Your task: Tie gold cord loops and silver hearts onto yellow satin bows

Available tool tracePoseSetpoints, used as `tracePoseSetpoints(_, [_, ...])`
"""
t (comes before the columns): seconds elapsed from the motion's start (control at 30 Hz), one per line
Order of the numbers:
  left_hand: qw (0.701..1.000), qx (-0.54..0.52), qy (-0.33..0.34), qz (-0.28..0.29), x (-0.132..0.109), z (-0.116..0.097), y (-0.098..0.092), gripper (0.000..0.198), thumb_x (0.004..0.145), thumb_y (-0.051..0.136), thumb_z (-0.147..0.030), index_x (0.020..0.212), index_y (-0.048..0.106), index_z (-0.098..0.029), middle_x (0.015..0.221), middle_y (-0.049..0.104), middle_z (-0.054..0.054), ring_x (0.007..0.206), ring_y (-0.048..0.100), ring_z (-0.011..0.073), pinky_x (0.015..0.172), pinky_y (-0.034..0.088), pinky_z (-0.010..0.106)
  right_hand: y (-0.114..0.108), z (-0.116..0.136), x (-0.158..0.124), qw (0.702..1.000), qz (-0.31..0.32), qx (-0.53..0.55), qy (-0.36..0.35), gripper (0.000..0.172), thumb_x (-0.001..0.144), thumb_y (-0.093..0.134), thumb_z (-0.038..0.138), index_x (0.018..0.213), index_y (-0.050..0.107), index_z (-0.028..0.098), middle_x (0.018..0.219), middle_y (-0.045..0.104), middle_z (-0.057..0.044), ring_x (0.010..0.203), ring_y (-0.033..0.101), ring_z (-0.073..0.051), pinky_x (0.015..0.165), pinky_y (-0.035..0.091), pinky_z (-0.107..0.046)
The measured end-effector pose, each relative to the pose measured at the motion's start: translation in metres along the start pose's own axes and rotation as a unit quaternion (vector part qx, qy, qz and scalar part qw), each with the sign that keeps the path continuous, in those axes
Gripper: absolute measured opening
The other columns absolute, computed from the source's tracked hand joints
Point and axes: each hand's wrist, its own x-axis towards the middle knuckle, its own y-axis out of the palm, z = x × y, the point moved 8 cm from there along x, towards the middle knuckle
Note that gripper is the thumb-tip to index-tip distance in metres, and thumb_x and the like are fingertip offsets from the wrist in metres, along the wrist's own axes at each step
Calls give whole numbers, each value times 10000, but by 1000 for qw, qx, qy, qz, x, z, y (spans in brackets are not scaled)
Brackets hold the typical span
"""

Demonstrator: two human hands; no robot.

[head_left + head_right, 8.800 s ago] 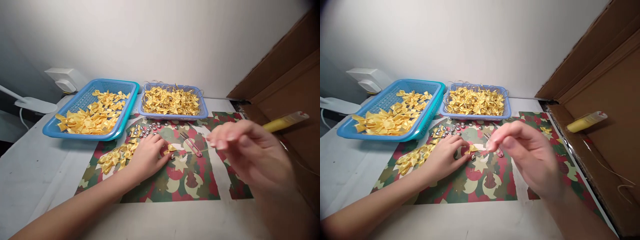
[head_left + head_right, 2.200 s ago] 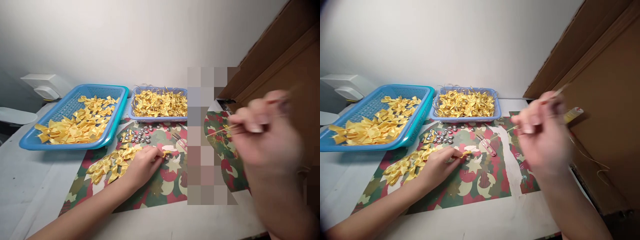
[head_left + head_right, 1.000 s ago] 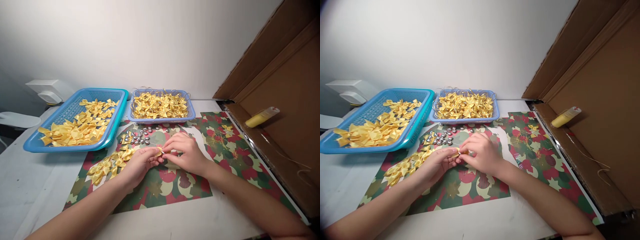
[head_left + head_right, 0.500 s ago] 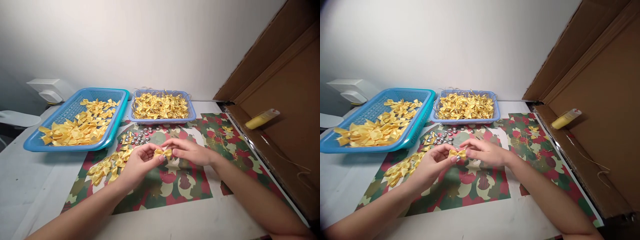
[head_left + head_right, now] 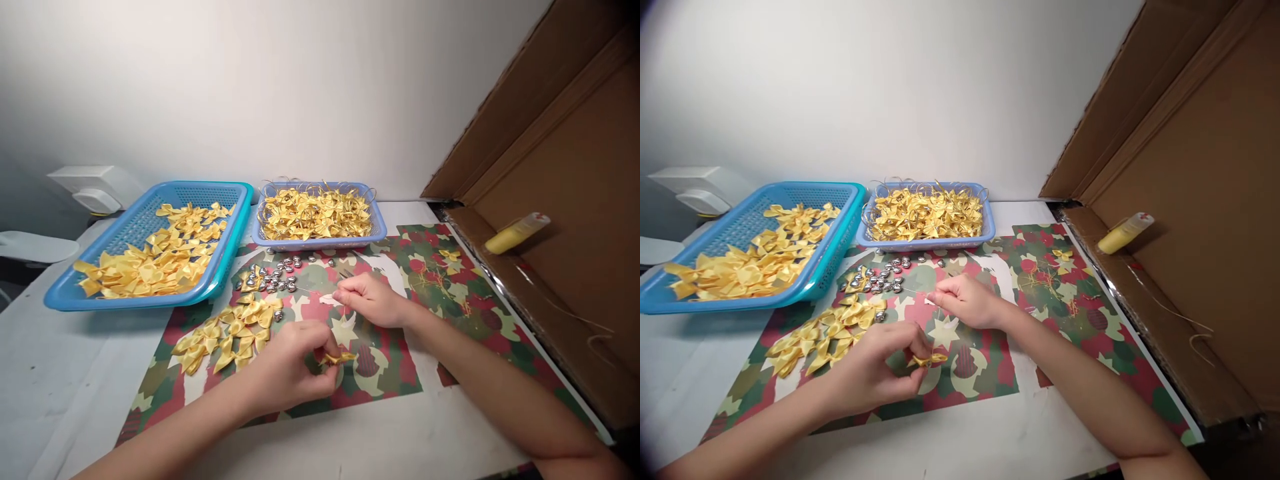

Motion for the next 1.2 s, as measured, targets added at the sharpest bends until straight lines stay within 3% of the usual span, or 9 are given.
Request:
tracePoseSetpoints(0.13, [975, 212, -28, 57, -1, -3, 4, 124, 698, 558, -69, 736, 554, -187, 728, 638, 46, 686, 606, 192, 588, 450, 264, -2, -2, 2, 999, -8, -49, -4, 443, 948, 459, 419, 582, 359, 190, 561, 397, 43, 547, 364, -97, 526, 275, -233])
tracePoseSetpoints(0.23, [906, 373, -127, 154, -5, 10, 3, 179, 718, 520, -22, 796, 606, -157, 806, 669, 114, 773, 646, 266, 641, 484, 328, -27, 0, 1, 993, -80, -92, -5, 431, 936, 467, 436, 598, 341, 200, 547, 361, 50, 528, 346, -101, 522, 266, -238])
tracePoseSetpoints(0.33, [865, 415, -188, 209, -11, 19, 2, 227, 679, 578, -4, 858, 643, -129, 832, 678, 144, 785, 666, 299, 628, 498, 339, -62, 10, -6, 977, -168, -133, -21, 411, 909, 476, 449, 603, 346, 207, 549, 342, 47, 527, 324, -106, 522, 251, -244])
tracePoseSetpoints(0.47, [867, 408, -194, 211, -20, 24, 9, 292, 577, 698, -21, 847, 659, -125, 813, 671, 120, 753, 670, 285, 634, 511, 323, -97, 23, -21, 957, -235, -166, -33, 413, 898, 450, 478, 608, 327, 210, 566, 313, 45, 537, 301, -107, 523, 248, -248])
tracePoseSetpoints(0.63, [883, 407, -192, 134, -36, 25, 3, 105, 760, 609, -71, 836, 660, -122, 838, 666, 129, 776, 671, 265, 652, 515, 327, -97, 30, -28, 942, -232, -241, -11, 391, 903, 394, 490, 636, 341, 209, 575, 360, 38, 554, 346, -117, 538, 285, -246])
tracePoseSetpoints(0.73, [898, 398, -173, 70, -53, 22, -4, 147, 874, 523, -102, 812, 653, -130, 867, 670, 123, 828, 669, 251, 686, 521, 326, -91, 30, -28, 936, -226, -268, -6, 369, 895, 390, 473, 639, 363, 207, 572, 393, 34, 555, 378, -123, 543, 292, -247])
tracePoseSetpoints(1.0, [925, 361, -83, -82, -110, 8, 7, 143, 923, 558, -162, 810, 645, -159, 852, 656, 56, 794, 638, 187, 689, 533, 289, -81, 27, -28, 898, -216, -382, 0, 339, 923, 396, 362, 624, 400, 202, 573, 491, 8, 567, 460, -141, 543, 305, -257])
tracePoseSetpoints(1.1, [925, 356, -57, -122, -120, 6, 13, 141, 922, 552, -151, 816, 645, -154, 840, 648, 57, 774, 630, 186, 683, 537, 296, -72, 25, -14, 878, -198, -436, -6, 314, 958, 438, 312, 685, 515, 176, 684, 573, -17, 690, 543, -154, 627, 396, -267])
tracePoseSetpoints(1.2, [923, 355, -36, -148, -124, 5, 17, 141, 921, 556, -157, 807, 639, -159, 826, 639, 52, 754, 623, 181, 681, 538, 296, -63, 23, 6, 860, -174, -480, -9, 231, 965, 539, 352, 969, 627, 138, 952, 644, -48, 858, 616, -158, 781, 516, -334])
